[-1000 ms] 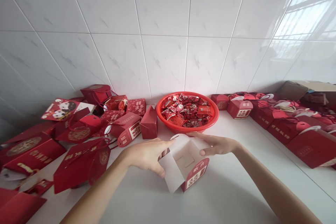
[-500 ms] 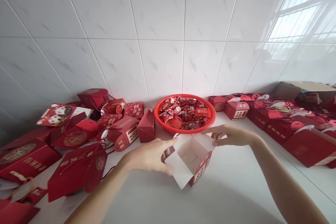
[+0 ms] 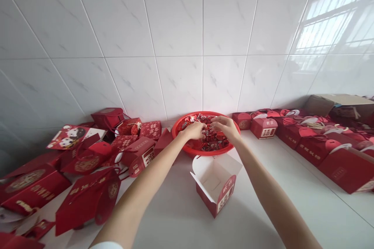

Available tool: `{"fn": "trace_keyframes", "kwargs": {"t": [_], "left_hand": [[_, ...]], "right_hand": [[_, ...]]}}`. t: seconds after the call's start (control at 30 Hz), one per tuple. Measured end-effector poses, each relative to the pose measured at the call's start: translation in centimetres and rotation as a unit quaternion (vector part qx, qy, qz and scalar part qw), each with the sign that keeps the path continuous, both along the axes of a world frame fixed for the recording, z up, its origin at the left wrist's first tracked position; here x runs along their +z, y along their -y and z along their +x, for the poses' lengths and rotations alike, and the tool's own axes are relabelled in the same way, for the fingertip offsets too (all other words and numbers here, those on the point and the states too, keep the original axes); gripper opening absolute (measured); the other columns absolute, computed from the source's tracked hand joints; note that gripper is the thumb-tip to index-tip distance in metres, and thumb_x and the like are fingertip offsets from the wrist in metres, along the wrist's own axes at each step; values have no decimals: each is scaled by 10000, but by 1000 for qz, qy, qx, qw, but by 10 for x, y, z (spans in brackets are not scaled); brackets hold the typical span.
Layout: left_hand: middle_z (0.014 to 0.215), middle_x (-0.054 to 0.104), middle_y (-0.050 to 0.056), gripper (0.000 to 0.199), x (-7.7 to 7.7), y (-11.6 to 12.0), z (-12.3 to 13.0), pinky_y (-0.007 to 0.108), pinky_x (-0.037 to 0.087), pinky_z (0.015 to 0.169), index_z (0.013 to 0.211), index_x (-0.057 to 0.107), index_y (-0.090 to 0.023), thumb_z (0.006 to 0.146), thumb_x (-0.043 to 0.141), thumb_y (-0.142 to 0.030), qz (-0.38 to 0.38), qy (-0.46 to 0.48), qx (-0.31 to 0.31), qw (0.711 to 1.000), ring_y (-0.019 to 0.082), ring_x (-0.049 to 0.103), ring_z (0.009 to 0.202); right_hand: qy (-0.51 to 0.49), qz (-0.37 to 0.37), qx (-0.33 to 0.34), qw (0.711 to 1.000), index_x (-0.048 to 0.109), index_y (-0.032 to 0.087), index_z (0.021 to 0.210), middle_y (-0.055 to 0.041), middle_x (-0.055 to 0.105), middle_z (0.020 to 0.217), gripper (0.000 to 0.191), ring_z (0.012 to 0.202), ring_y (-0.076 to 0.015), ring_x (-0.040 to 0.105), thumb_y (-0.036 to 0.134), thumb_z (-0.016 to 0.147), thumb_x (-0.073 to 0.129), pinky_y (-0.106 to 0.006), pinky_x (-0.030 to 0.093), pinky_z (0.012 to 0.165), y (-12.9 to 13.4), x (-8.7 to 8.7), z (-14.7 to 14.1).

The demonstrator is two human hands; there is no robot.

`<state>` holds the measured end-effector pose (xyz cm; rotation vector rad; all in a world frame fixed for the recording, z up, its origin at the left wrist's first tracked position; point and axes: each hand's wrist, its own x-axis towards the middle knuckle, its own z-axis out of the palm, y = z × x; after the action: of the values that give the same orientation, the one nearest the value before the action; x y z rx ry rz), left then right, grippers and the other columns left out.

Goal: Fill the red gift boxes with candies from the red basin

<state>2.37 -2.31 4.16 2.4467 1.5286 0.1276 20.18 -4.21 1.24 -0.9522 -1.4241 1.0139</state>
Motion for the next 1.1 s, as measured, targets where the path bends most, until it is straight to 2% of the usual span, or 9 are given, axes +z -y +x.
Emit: {"fn": "trace_keyframes", "kwargs": {"t": [0.13, 0.27, 0.37, 0.53, 0.7, 0.8, 0.87, 0.97, 1.1], "left_hand": [[1111, 711, 116, 308, -18, -25, 10, 326, 510, 778, 916, 715, -183, 636, 827, -249, 5, -38, 0, 999, 303, 670, 994], [959, 743, 85, 205, -28, -30, 7, 332, 511, 797, 829, 720, -201, 637, 787, -175, -2, -26, -14, 1000, 291, 684, 942], [901, 758, 84, 195, -31, -30, 3, 331, 508, 823, 837, 743, -190, 666, 708, -102, 0, 21, -16, 1000, 282, 686, 941], [959, 770, 111, 295, -33, -36, -6, 323, 512, 826, 942, 767, -145, 688, 639, -67, 21, 146, 17, 989, 267, 690, 941], [869, 760, 56, 255, -38, -42, -11, 294, 531, 761, 965, 745, -159, 754, 603, -136, 20, 279, 44, 959, 211, 696, 831], [761, 737, 36, 208, -40, -41, -10, 287, 535, 695, 955, 735, -153, 826, 604, -251, -13, 338, 24, 941, 198, 696, 735], [759, 738, 37, 249, -41, -39, -8, 290, 537, 686, 943, 737, -151, 861, 593, -337, -32, 365, 2, 931, 199, 696, 727], [836, 759, 52, 331, -41, -37, -7, 313, 549, 736, 938, 751, -151, 874, 586, -430, -45, 390, -33, 919, 215, 702, 793], [999, 776, 82, 369, -41, -36, -7, 375, 536, 915, 1004, 768, -161, 816, 679, -466, -45, 405, -76, 910, 254, 700, 980]], "right_hand": [[12, -37, -20, 999, 679, 199, 791, -16, 709, 707, 129, 639, -168, 675, 286, 695, 682, -316, 592, 666, -9, -13, -8], [12, -35, -41, 998, 669, 198, 788, -5, 690, 702, 86, 625, -153, 663, 244, 719, 644, -293, 575, 645, -8, -15, -6], [9, -34, -47, 998, 669, 198, 786, 1, 679, 685, 69, 628, -153, 662, 227, 730, 640, -294, 572, 663, -6, -15, -7], [5, -42, -49, 998, 675, 197, 767, 7, 666, 641, 41, 607, -148, 649, 207, 740, 646, -270, 553, 624, -5, -15, -8], [4, -66, -55, 996, 671, 206, 759, 7, 678, 649, 34, 602, -154, 661, 179, 738, 670, -249, 535, 562, -9, -19, -7], [6, -86, -37, 996, 656, 214, 757, 11, 679, 639, 65, 582, -158, 665, 176, 739, 706, -249, 538, 540, -11, -21, -8], [9, -99, -22, 995, 646, 216, 766, 14, 670, 611, 91, 565, -164, 668, 185, 743, 729, -252, 538, 524, -11, -22, -9], [8, -108, -15, 994, 632, 216, 801, 13, 675, 613, 140, 557, -173, 678, 212, 749, 761, -257, 543, 510, -12, -22, -10], [-2, -110, -29, 993, 589, 219, 831, 1, 701, 651, 167, 554, -170, 687, 299, 818, 735, -251, 542, 488, -10, -21, -11]]}}
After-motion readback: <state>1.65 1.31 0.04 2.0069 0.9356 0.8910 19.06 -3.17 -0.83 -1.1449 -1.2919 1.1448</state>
